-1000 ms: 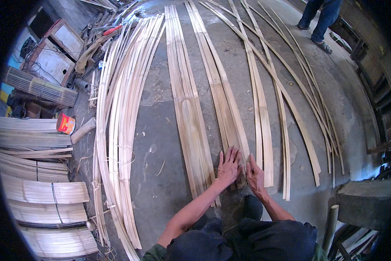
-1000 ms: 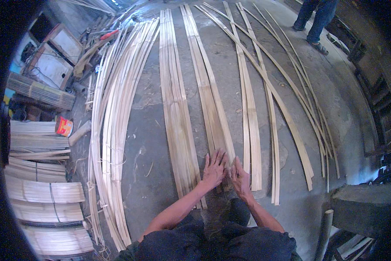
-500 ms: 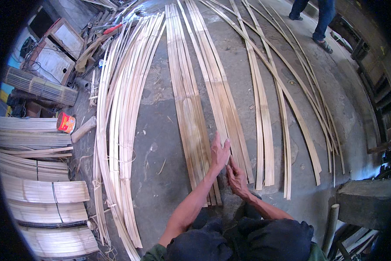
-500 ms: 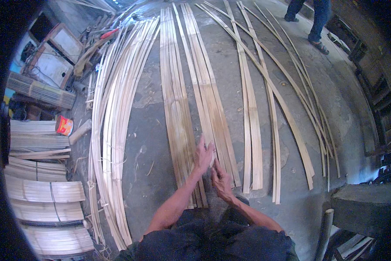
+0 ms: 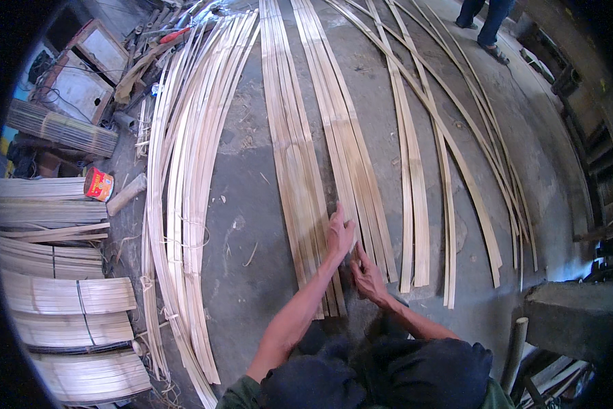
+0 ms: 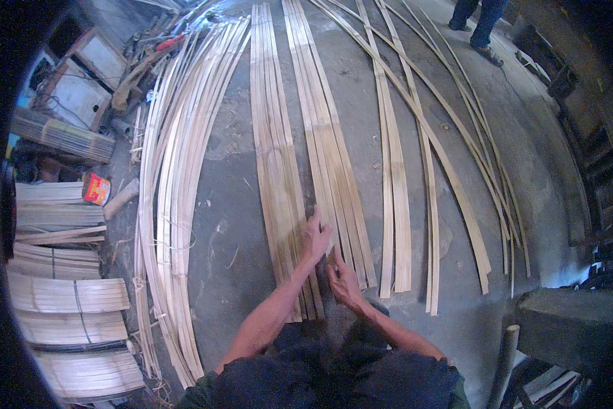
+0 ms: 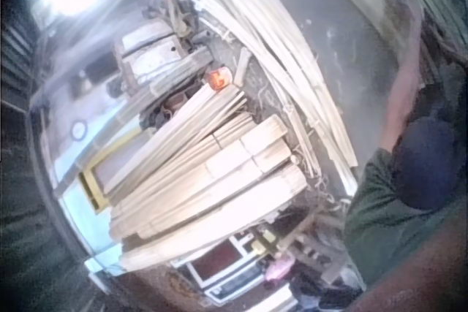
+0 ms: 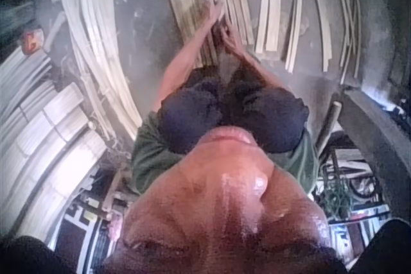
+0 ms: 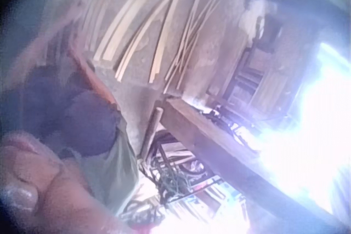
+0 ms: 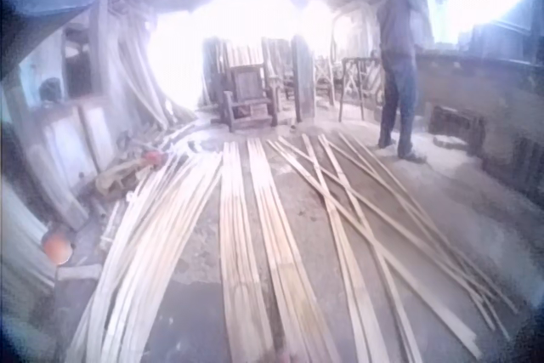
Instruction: The person sits on the floor and repeatedly picks up, aligns, and stacks thin wooden strips by hand. The person handles the strips one at a time, organizing them into a neat pile on the floor.
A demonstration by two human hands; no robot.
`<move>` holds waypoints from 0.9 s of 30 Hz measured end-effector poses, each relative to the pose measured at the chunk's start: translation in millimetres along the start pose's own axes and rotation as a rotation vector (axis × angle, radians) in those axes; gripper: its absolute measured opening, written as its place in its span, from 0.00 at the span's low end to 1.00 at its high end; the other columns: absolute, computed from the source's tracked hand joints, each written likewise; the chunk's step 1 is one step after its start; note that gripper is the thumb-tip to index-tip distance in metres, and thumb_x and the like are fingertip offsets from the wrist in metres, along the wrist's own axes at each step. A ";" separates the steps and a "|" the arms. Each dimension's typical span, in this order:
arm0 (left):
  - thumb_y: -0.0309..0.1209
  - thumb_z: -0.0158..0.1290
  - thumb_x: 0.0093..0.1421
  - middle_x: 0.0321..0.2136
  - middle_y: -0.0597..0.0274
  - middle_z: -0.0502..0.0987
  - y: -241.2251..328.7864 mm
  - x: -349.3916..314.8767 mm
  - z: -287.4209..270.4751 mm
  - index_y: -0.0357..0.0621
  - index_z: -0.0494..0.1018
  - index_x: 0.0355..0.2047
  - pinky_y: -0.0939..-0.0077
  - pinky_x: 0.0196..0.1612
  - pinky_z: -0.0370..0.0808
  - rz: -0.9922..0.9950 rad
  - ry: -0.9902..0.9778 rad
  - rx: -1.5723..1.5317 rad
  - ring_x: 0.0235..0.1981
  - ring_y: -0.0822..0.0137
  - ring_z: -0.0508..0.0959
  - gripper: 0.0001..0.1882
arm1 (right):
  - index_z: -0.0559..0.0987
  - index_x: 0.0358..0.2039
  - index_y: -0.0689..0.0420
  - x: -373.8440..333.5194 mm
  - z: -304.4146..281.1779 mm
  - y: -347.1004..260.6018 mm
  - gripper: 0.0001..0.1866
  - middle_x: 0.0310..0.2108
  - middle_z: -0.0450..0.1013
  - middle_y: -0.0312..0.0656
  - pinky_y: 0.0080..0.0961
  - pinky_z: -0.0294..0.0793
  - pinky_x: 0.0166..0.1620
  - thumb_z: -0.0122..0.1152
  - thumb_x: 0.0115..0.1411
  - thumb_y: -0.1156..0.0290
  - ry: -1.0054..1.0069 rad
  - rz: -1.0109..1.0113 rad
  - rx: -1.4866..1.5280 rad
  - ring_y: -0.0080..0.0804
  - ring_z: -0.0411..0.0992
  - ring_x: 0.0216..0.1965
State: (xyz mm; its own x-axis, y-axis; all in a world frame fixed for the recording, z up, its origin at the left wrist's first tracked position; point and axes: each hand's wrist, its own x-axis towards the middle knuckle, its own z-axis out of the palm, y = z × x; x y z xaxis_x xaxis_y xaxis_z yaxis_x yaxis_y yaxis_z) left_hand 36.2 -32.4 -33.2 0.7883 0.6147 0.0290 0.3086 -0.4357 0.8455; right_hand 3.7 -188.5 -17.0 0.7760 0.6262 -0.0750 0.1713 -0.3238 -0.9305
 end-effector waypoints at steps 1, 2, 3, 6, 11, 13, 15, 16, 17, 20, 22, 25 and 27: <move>0.29 0.57 0.56 0.36 0.41 0.73 -2.6 1.4 1.6 0.32 0.53 0.66 0.58 0.41 0.72 -0.010 -0.021 -0.003 0.37 0.49 0.76 0.40 | 0.49 0.71 0.54 0.2 -2.2 3.0 0.36 0.24 0.71 0.45 0.34 0.68 0.27 0.52 0.67 0.66 -0.025 -0.012 -0.060 0.35 0.68 0.22; 0.29 0.57 0.55 0.35 0.42 0.72 -6.6 0.3 0.7 0.32 0.54 0.66 0.58 0.41 0.71 -0.008 -0.025 0.024 0.36 0.49 0.75 0.40 | 0.48 0.71 0.56 0.5 -3.2 1.4 0.37 0.25 0.72 0.49 0.37 0.69 0.29 0.53 0.66 0.66 -0.054 -0.022 -0.116 0.39 0.70 0.23; 0.29 0.58 0.55 0.34 0.42 0.72 -9.4 0.5 -1.9 0.31 0.54 0.66 0.58 0.40 0.71 -0.006 -0.027 0.054 0.35 0.49 0.74 0.40 | 0.47 0.70 0.57 4.5 -10.8 -17.3 0.39 0.25 0.72 0.53 0.40 0.69 0.30 0.55 0.65 0.66 -0.130 0.041 -0.122 0.45 0.71 0.24; 0.29 0.59 0.54 0.31 0.44 0.70 1.0 0.8 -4.7 0.31 0.55 0.65 0.57 0.39 0.70 0.014 -0.058 0.094 0.34 0.48 0.73 0.40 | 0.45 0.69 0.62 4.9 -15.3 -16.5 0.41 0.25 0.72 0.60 0.45 0.70 0.32 0.55 0.63 0.67 -0.120 -0.072 -0.242 0.56 0.73 0.26; 0.30 0.59 0.54 0.30 0.45 0.70 3.6 4.6 -6.8 0.30 0.55 0.65 0.57 0.39 0.69 0.021 -0.043 0.103 0.35 0.49 0.73 0.40 | 0.45 0.68 0.66 14.4 -22.1 -16.5 0.41 0.25 0.73 0.61 0.49 0.71 0.32 0.55 0.62 0.68 -0.208 -0.054 -0.307 0.61 0.73 0.27; 0.30 0.58 0.55 0.31 0.44 0.70 -2.4 10.1 -7.0 0.30 0.55 0.65 0.56 0.40 0.69 0.014 -0.036 0.168 0.35 0.48 0.73 0.40 | 0.45 0.68 0.65 21.3 -21.7 -25.8 0.41 0.24 0.73 0.60 0.50 0.71 0.32 0.55 0.61 0.69 -0.214 -0.068 -0.312 0.61 0.73 0.26; 0.31 0.58 0.55 0.32 0.44 0.71 3.1 12.9 -7.7 0.30 0.55 0.65 0.57 0.41 0.69 -0.029 -0.090 0.134 0.36 0.48 0.73 0.40 | 0.45 0.68 0.64 22.3 -23.4 -20.9 0.41 0.23 0.74 0.60 0.52 0.71 0.32 0.55 0.62 0.67 -0.265 0.022 -0.331 0.62 0.73 0.26; 0.31 0.58 0.56 0.32 0.44 0.71 6.5 13.7 -7.4 0.30 0.54 0.65 0.57 0.41 0.69 -0.050 -0.117 0.118 0.37 0.48 0.73 0.40 | 0.45 0.68 0.64 22.5 -24.7 -18.5 0.41 0.23 0.74 0.60 0.52 0.71 0.32 0.55 0.62 0.67 -0.290 0.066 -0.339 0.63 0.73 0.25; 0.31 0.57 0.56 0.33 0.43 0.71 6.8 13.8 -7.9 0.29 0.54 0.65 0.56 0.42 0.70 -0.045 -0.128 0.144 0.37 0.48 0.73 0.40 | 0.47 0.68 0.62 22.4 -24.4 -17.9 0.40 0.23 0.74 0.59 0.53 0.71 0.32 0.55 0.62 0.66 -0.283 0.058 -0.379 0.63 0.73 0.25; 0.32 0.56 0.57 0.37 0.39 0.70 9.4 12.7 -9.7 0.28 0.51 0.66 0.55 0.45 0.70 -0.031 -0.159 0.215 0.40 0.45 0.73 0.41 | 0.53 0.67 0.57 23.5 -30.4 -20.9 0.35 0.23 0.75 0.59 0.53 0.72 0.32 0.54 0.63 0.64 -0.303 0.057 -0.529 0.62 0.73 0.25; 0.33 0.55 0.58 0.41 0.36 0.69 12.0 8.8 -16.0 0.26 0.49 0.66 0.54 0.47 0.70 -0.030 -0.163 0.258 0.42 0.42 0.73 0.41 | 0.60 0.65 0.54 30.4 -42.9 -36.3 0.30 0.25 0.75 0.59 0.51 0.73 0.33 0.53 0.63 0.63 -0.383 0.076 -0.661 0.61 0.74 0.26; 0.33 0.54 0.59 0.45 0.32 0.65 17.1 7.2 -12.2 0.24 0.47 0.65 0.53 0.49 0.70 0.012 -0.179 0.272 0.44 0.37 0.72 0.41 | 0.69 0.60 0.53 31.8 -62.3 -15.4 0.24 0.29 0.74 0.58 0.48 0.73 0.35 0.54 0.63 0.65 0.004 -0.061 -0.592 0.57 0.74 0.31; 0.33 0.54 0.59 0.46 0.31 0.65 13.8 5.4 -12.4 0.24 0.47 0.65 0.53 0.50 0.69 0.000 -0.160 0.277 0.45 0.37 0.71 0.41 | 0.71 0.57 0.57 35.9 -79.0 -13.0 0.23 0.32 0.71 0.56 0.47 0.73 0.38 0.55 0.62 0.67 0.105 -0.070 -0.583 0.56 0.73 0.34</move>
State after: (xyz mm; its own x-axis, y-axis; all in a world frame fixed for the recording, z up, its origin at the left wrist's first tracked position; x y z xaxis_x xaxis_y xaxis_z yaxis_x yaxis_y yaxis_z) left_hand 38.1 -26.9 -14.8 0.8551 0.5132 -0.0735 0.4246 -0.6119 0.6673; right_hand 77.3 -217.8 20.7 0.8015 0.5964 0.0429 0.5064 -0.6389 -0.5791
